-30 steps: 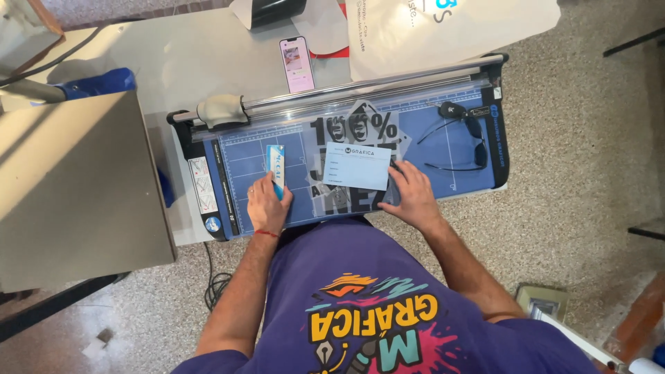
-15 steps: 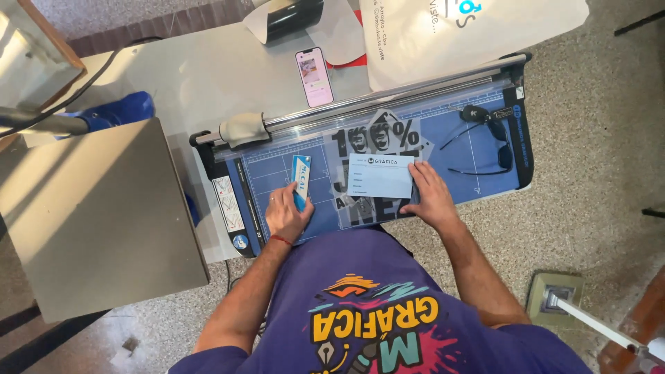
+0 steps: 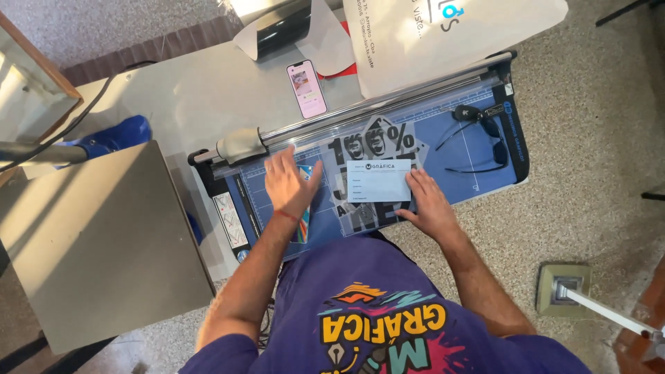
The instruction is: The person organizes printed sheets on a manual paper cutter, then moves to a heat press where they smooth out a white t-shirt and carefully align a printed graphic transfer on it. Finally, they use scissors to precisely trim the edges of a small printed sticker.
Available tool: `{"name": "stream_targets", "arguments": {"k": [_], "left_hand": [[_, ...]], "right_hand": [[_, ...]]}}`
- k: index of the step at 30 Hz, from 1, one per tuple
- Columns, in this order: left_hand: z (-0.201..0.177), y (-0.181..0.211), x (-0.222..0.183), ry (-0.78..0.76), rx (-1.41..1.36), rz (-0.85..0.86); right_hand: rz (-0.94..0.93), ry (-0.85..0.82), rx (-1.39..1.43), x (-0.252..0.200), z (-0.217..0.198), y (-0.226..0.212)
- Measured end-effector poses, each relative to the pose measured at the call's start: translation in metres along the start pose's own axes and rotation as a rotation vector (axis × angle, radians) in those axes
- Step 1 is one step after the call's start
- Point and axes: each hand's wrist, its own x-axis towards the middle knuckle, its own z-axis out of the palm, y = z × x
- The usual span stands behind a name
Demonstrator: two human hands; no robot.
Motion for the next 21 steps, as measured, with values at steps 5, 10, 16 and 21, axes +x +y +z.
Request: {"name": "stream_targets", "arguments": {"k": [5, 10, 16, 21], "left_hand": [[0.106, 0.006, 0.143, -0.218, 0.096, -0.219], [0.211, 0.003, 0.186, -0.624, 0.078, -0.418], [0.256, -0.010, 0.189, -0.578, 0.060, -0.410], [0.176, 0.024, 0.214, -0.403, -0.039, -0.397]], "right_hand": [[0.005, 0.102, 0.015, -0.024, -0.013, -0.035], [0.071, 0.158, 0.112, -0.067, -0.012, -0.055], [0.216, 0.192, 0.153, -0.122, -0.002, -0.073], [0.223, 0.349, 0.238, -0.136, -0.017, -0.072]]}}
